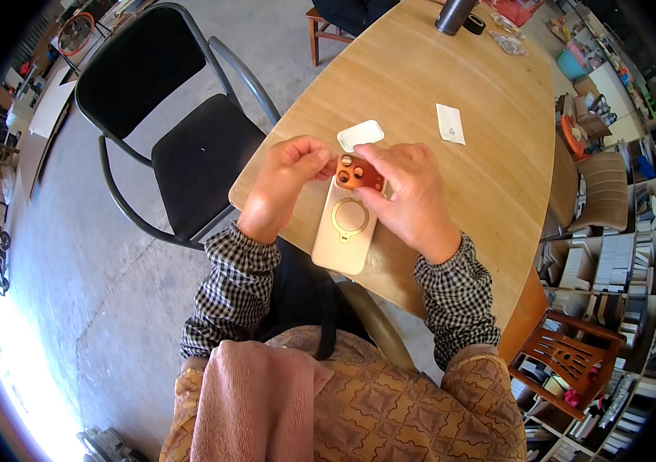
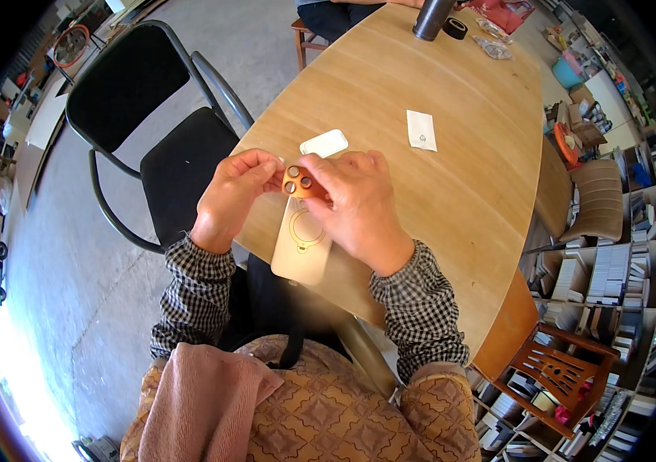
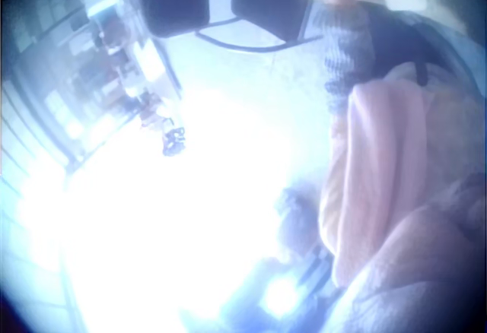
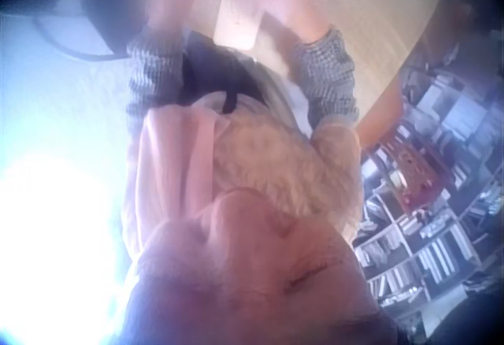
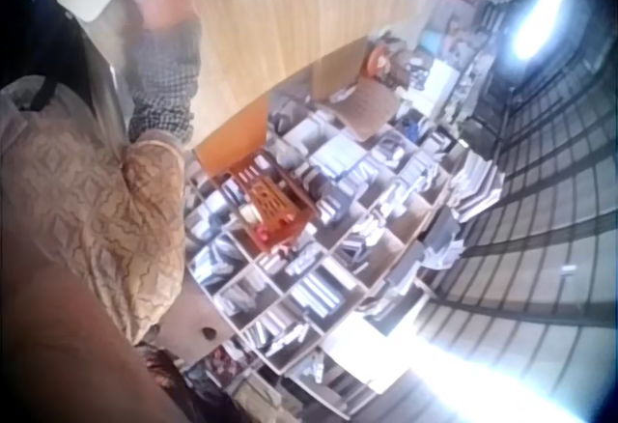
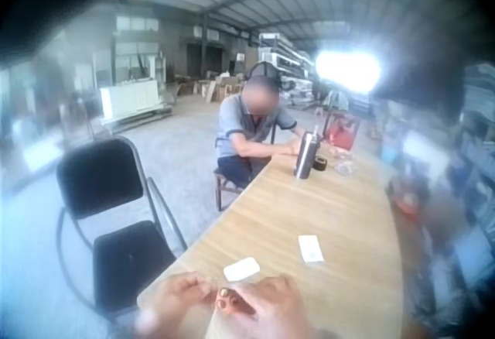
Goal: The person peels a protective film from a camera lens protector and aligns it over the camera module of a smartphone case. They press the protector into place, smooth the edges, and then compare the installed protector with a spare one.
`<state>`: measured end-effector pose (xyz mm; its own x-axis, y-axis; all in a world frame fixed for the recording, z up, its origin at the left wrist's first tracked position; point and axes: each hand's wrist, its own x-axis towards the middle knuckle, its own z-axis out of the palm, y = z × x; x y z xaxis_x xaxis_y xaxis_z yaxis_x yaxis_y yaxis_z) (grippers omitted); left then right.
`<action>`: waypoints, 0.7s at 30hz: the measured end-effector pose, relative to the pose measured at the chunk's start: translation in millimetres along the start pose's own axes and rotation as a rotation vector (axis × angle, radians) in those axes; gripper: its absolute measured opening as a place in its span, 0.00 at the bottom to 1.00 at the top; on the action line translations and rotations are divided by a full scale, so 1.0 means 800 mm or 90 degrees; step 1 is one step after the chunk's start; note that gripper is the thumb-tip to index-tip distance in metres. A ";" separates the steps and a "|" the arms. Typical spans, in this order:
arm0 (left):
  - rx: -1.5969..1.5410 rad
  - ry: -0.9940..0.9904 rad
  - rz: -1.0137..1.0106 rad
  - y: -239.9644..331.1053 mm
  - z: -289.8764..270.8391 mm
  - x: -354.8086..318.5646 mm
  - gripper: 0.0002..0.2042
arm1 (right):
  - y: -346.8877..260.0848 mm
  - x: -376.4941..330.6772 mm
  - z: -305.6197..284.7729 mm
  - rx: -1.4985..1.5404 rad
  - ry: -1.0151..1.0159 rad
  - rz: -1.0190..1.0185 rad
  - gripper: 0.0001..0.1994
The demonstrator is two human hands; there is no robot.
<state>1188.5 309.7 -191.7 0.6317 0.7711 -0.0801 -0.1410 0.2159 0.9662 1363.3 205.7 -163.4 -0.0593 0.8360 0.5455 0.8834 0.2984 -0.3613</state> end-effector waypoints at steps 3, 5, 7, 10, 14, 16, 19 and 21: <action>0.074 0.078 0.062 -0.005 0.001 -0.001 0.06 | 0.015 -0.005 0.003 -0.003 -0.017 0.052 0.25; 0.096 0.124 0.102 -0.024 -0.002 -0.005 0.06 | 0.020 -0.008 0.004 -0.048 -0.059 0.089 0.25; 0.123 0.134 0.108 -0.049 -0.006 -0.012 0.06 | 0.023 -0.009 0.008 -0.057 -0.080 0.089 0.25; 0.128 0.153 0.119 -0.076 -0.008 -0.024 0.06 | 0.022 -0.008 0.018 -0.056 -0.104 0.088 0.25; 0.146 0.167 0.171 -0.097 -0.003 -0.023 0.08 | 0.023 -0.008 0.025 -0.068 -0.120 0.090 0.25; 0.159 0.158 0.187 -0.100 -0.004 -0.020 0.09 | 0.022 -0.006 0.027 -0.063 -0.138 0.091 0.25; 0.203 0.140 0.209 -0.096 -0.005 -0.016 0.13 | 0.022 -0.002 0.029 -0.068 -0.150 0.084 0.25; 0.247 0.118 0.224 -0.090 -0.005 -0.013 0.16 | 0.021 0.000 0.030 -0.073 -0.158 0.079 0.25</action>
<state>1188.7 288.5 -261.8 0.4474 0.8571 0.2553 -0.0059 -0.2826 0.9592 1367.1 222.1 -188.0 -0.0470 0.9540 0.2962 0.9371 0.1448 -0.3177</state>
